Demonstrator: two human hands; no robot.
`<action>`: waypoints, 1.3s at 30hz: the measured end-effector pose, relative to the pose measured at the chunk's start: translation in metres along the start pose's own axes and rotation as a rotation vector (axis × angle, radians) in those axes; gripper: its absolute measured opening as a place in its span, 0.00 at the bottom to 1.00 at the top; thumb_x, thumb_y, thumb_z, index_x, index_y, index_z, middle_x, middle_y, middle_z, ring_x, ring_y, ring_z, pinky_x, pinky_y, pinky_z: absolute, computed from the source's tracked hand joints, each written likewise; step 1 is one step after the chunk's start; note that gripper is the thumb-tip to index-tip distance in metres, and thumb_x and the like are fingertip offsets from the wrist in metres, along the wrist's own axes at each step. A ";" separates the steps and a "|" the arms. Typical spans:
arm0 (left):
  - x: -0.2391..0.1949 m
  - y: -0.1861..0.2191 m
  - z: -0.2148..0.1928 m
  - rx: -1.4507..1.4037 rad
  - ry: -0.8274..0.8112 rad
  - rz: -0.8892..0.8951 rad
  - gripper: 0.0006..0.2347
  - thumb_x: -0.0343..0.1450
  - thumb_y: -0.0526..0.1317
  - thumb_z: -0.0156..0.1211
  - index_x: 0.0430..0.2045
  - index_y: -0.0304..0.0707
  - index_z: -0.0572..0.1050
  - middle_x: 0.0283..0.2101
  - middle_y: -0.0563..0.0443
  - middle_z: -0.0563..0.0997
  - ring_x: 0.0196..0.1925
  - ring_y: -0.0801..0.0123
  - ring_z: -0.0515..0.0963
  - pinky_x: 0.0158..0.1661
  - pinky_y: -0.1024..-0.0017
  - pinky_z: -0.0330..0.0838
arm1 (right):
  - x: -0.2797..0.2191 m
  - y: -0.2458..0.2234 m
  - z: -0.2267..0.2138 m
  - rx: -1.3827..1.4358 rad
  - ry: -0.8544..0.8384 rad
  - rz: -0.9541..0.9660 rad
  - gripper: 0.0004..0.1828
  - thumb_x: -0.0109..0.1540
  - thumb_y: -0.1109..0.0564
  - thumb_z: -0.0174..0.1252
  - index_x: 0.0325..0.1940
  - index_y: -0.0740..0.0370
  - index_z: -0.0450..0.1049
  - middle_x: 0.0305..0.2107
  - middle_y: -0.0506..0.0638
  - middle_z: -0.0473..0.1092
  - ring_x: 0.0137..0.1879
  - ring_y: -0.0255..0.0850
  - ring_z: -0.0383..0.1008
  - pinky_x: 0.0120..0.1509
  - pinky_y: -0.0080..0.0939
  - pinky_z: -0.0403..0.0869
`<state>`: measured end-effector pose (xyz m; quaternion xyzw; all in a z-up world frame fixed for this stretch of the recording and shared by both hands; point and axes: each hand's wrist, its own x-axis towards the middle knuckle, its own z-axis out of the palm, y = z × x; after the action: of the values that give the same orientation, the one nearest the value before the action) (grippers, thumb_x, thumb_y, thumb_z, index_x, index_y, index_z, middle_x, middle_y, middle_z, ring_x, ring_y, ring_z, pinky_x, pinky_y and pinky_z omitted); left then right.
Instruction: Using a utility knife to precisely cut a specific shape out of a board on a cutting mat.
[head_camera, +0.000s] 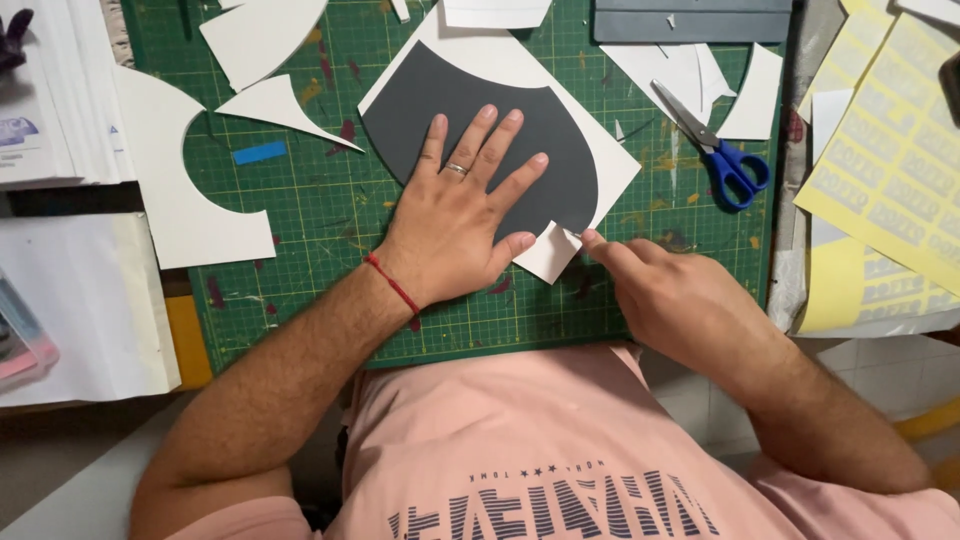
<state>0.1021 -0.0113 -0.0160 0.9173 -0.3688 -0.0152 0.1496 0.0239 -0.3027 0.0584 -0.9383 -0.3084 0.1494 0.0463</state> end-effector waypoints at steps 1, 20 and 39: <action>0.000 0.000 0.000 0.000 0.000 -0.001 0.36 0.79 0.67 0.60 0.82 0.53 0.67 0.87 0.34 0.51 0.89 0.40 0.49 0.80 0.26 0.42 | 0.000 0.000 0.000 0.000 -0.001 -0.001 0.34 0.67 0.66 0.56 0.80 0.58 0.69 0.33 0.48 0.72 0.29 0.51 0.75 0.27 0.58 0.73; 0.000 0.000 0.000 0.012 0.000 -0.005 0.36 0.79 0.67 0.59 0.83 0.52 0.67 0.87 0.35 0.50 0.89 0.40 0.48 0.80 0.26 0.43 | -0.010 0.002 0.004 0.050 0.018 0.019 0.30 0.69 0.64 0.56 0.78 0.59 0.71 0.41 0.51 0.77 0.33 0.54 0.80 0.29 0.60 0.77; -0.002 0.001 -0.001 -0.003 0.036 0.011 0.37 0.78 0.66 0.63 0.82 0.50 0.68 0.86 0.33 0.52 0.88 0.39 0.50 0.80 0.25 0.45 | -0.038 0.010 0.012 0.019 -0.024 0.055 0.33 0.71 0.60 0.56 0.83 0.54 0.67 0.41 0.50 0.77 0.29 0.56 0.79 0.23 0.61 0.73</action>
<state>0.1006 -0.0104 -0.0152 0.9151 -0.3710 0.0016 0.1578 -0.0033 -0.3335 0.0551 -0.9441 -0.2816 0.1649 0.0473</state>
